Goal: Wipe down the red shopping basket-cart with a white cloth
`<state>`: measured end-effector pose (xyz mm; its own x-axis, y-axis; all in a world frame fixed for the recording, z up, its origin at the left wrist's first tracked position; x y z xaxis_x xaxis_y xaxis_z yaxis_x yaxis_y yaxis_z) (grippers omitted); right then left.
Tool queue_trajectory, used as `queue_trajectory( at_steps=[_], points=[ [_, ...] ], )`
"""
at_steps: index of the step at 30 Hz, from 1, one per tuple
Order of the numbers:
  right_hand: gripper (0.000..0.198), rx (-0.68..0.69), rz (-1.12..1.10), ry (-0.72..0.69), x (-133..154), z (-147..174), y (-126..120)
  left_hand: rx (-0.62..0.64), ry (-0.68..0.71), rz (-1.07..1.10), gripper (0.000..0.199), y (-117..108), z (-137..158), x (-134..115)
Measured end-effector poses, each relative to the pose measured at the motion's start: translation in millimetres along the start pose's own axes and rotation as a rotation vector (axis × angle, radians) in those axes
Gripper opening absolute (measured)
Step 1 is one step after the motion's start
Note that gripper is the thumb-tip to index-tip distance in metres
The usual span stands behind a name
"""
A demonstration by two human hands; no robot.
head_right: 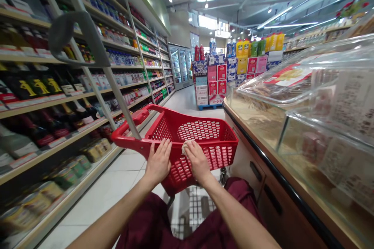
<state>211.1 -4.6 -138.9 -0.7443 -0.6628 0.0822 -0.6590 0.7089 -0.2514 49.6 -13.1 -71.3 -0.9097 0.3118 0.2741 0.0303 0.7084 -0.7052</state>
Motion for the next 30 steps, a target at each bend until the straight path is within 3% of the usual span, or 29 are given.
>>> queue_trajectory(
  at_steps=[5, 10, 17, 22, 27, 30],
  points=[
    [0.035, 0.076, 0.017, -0.003, -20.0, 32.3, -14.0, 0.020, 0.020, 0.010, 0.058, 8.1, -3.3, -8.5],
    [0.042, 0.002, 0.070, 0.100, -45.3, 22.1, -34.3, 0.035, 0.045, 0.029, 0.057, 10.3, -8.7, -17.4],
    [0.038, 0.084, 0.147, 0.099, -68.2, 49.6, -48.9, 0.080, 0.058, 0.034, 0.059, 11.6, -12.1, -26.4],
    [0.039, 0.020, 0.229, 0.185, -82.5, 33.6, -59.5, 0.067, 0.069, 0.029, 0.058, 13.9, -12.7, -31.2],
    [0.040, 0.115, 0.226, 0.155, -91.4, 64.4, -59.3, 0.055, 0.070, 0.044, 0.058, 17.1, -11.3, -32.4],
    [0.044, 0.058, 0.228, 0.205, -103.8, 67.4, -70.8, 0.045, 0.069, 0.037, 0.057, 17.8, -10.4, -32.6]
  ],
)
Point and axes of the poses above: each hand's wrist, its own z-axis away from the middle knuckle, its own y-axis out of the palm, x = y × z, the point moved 2 cm from there along -z, towards the middle knuckle, and after that the axes turned 14 degrees about -x, right-handed, at the moved point
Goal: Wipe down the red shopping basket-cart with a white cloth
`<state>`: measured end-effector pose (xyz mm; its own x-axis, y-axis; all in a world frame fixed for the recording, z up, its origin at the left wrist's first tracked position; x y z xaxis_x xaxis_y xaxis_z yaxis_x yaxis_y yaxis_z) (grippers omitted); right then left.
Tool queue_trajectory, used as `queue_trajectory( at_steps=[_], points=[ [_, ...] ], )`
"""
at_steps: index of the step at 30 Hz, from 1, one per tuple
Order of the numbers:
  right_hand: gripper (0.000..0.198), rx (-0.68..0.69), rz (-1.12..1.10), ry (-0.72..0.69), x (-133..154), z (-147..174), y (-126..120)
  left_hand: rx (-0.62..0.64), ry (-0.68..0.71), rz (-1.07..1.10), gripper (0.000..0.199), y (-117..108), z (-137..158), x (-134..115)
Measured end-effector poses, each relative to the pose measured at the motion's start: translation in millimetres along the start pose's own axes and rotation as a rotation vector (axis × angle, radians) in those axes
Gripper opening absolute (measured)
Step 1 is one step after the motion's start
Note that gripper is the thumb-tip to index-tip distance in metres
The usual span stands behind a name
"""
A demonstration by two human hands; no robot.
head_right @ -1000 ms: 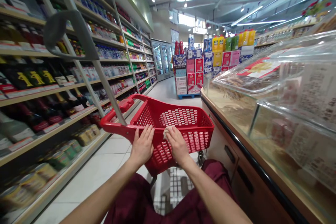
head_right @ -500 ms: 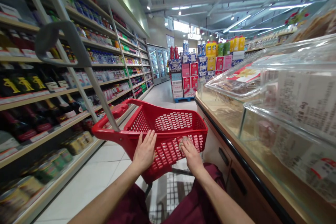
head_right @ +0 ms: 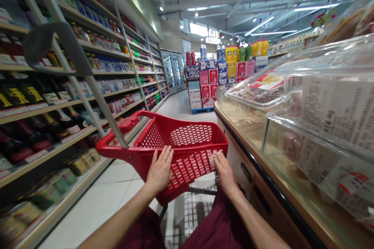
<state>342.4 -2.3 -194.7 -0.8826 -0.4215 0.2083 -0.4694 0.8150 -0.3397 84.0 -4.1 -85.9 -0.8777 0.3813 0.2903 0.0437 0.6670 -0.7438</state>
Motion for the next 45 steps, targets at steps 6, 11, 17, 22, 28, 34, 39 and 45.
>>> queue_trajectory(
  at_steps=[6, 11, 17, 22, 28, 34, 39, 45],
  points=[
    [0.043, -0.075, 0.091, 0.133, -41.1, -8.1, -2.2, 0.008, -0.028, 0.004, 0.058, 0.4, 0.4, -1.6],
    [0.041, -0.007, 0.087, 0.148, -34.1, 11.1, -1.9, -0.006, -0.013, -0.004, 0.059, 3.4, 2.6, -0.8],
    [0.046, -0.073, -0.023, 0.081, 17.8, -34.8, -1.6, 0.010, -0.025, 0.001, 0.060, 0.2, 3.0, -0.2],
    [0.043, 0.024, -0.026, 0.023, 36.4, -5.4, 13.8, 0.006, -0.054, -0.026, 0.061, -3.5, 8.3, 7.8],
    [0.043, -0.070, -0.144, -0.036, 63.8, -38.5, 17.2, 0.004, -0.047, -0.019, 0.061, -2.6, 11.5, 10.5],
    [0.038, 0.003, -0.188, -0.173, 93.4, -23.2, 34.8, -0.005, -0.047, 0.001, 0.059, -6.0, 16.7, 16.4],
    [0.039, -0.006, -0.206, -0.186, 114.7, -32.9, 40.4, -0.011, -0.041, 0.012, 0.060, -6.2, 29.3, 21.8],
    [0.037, 0.044, -0.195, -0.274, 133.6, -34.9, 47.5, -0.060, -0.047, 0.005, 0.057, -6.3, 49.3, 31.9]
  ],
)
Point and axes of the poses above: each hand's wrist, its own z-axis away from the middle knuckle, its own y-axis out of the palm, x = y × z, the point moved 2 cm from there along -z, towards the middle knuckle, and after that the axes turned 14 degrees about -x, right-handed, at the moved point
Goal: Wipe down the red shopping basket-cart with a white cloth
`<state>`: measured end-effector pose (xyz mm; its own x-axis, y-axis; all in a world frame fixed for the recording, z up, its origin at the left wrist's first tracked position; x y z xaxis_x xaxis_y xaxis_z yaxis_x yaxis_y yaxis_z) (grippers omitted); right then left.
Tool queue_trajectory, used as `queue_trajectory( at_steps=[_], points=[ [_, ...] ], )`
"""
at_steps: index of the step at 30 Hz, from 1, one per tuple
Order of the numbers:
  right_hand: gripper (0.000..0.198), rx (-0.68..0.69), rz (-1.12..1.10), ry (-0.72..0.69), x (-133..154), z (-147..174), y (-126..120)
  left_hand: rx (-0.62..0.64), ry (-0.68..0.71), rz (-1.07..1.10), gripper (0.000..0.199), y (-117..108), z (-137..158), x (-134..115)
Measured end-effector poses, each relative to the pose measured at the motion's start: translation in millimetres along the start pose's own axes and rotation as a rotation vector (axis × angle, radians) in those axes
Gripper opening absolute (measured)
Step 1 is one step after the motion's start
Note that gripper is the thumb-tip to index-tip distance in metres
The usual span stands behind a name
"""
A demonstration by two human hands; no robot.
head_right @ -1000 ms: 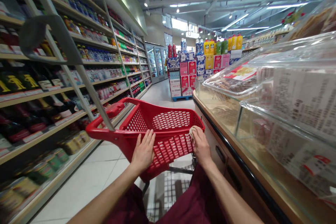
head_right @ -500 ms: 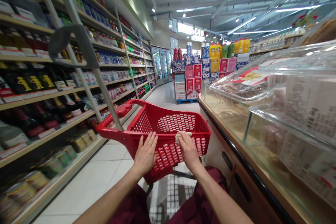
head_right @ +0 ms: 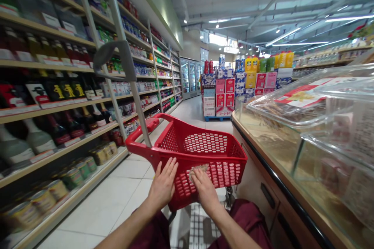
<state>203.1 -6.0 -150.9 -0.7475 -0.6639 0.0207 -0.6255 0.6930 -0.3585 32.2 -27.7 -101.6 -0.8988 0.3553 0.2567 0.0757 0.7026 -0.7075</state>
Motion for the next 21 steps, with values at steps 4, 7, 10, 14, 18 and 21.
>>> queue_trajectory(
  at_steps=[4, 7, 10, 14, 18, 21],
  points=[
    [0.040, -0.047, -0.078, 0.001, 13.4, -26.8, 7.2, -0.091, -0.030, 0.007, 0.055, -5.5, 10.0, 12.0],
    [0.038, -0.010, -0.076, -0.022, 20.4, -25.7, 16.7, -0.149, -0.046, 0.005, 0.055, -11.2, 17.8, 21.5],
    [0.036, 0.060, -0.080, -0.054, 29.7, -15.4, 24.4, -0.181, -0.052, -0.022, 0.056, -14.5, 27.0, 30.9],
    [0.038, 0.023, -0.145, -0.050, 47.2, -37.5, 27.7, -0.194, -0.091, -0.063, 0.057, -15.0, 37.7, 42.5],
    [0.038, 0.023, -0.163, -0.061, 57.7, -51.1, 34.0, -0.198, -0.152, -0.072, 0.056, -14.8, 45.6, 53.0],
    [0.037, 0.082, -0.166, -0.093, 63.2, -42.7, 38.9, -0.195, -0.175, -0.079, 0.056, -15.4, 50.5, 61.5]
  ],
)
Point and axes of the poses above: each hand's wrist, its own z-axis away from the middle knuckle, its own y-axis out of the palm, x = y × z, the point moved 2 cm from there along -z, towards the middle knuckle, and after that the axes turned 14 degrees about -x, right-handed, at the moved point
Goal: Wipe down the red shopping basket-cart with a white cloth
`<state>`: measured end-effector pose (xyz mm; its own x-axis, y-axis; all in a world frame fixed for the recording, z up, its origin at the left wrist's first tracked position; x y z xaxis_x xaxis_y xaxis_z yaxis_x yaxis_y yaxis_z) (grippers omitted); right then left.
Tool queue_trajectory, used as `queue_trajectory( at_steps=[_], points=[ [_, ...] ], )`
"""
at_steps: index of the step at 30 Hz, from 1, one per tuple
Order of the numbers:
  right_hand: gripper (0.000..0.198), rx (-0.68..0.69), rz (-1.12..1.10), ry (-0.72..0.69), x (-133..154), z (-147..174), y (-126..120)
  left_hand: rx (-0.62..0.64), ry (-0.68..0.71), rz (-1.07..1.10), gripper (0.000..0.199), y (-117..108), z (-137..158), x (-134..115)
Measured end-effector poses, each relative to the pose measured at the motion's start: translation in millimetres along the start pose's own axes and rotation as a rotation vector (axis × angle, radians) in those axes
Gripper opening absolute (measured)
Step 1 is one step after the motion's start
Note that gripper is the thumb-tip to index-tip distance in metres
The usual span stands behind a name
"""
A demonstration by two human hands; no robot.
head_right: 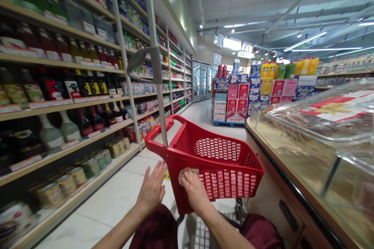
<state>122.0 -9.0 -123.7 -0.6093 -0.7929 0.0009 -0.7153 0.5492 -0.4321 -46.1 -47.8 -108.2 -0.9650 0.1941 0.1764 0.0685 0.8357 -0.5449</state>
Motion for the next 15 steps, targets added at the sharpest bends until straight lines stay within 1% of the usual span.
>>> queue_trajectory(
  at_steps=[2, 6, 8, 11, 13, 15],
  points=[
    [0.037, -0.011, -0.008, -0.011, 5.8, -6.3, 2.3, 0.009, -0.016, -0.010, 0.057, -1.4, 0.3, 6.2],
    [0.037, -0.094, -0.028, -0.021, 20.0, -45.2, 7.1, 0.032, -0.064, -0.027, 0.058, -6.8, -4.5, 16.0],
    [0.035, -0.088, -0.048, -0.053, 25.3, -55.9, 10.9, 0.031, -0.092, -0.036, 0.058, -10.4, -8.8, 20.0],
    [0.034, -0.041, -0.113, -0.085, 30.3, -56.4, 13.4, 0.005, -0.123, -0.059, 0.057, -16.4, -17.8, 26.2],
    [0.035, -0.090, -0.135, -0.035, 31.1, -61.2, 11.4, -0.027, -0.130, -0.067, 0.058, -20.4, -27.2, 29.9],
    [0.035, -0.166, -0.116, 0.065, 30.2, -75.4, 10.2, -0.065, -0.131, -0.061, 0.060, -23.3, -39.9, 32.0]
  ],
)
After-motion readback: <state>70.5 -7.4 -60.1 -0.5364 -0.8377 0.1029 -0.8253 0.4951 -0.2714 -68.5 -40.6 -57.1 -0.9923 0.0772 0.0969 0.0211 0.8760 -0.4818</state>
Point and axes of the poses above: each hand's wrist, its own z-axis away from the middle knuckle, its own y-axis out of the palm, x = y × z, the point moved 2 cm from there along -z, towards the middle knuckle, and after that the axes turned 14 degrees about -x, right-handed, at the moved point
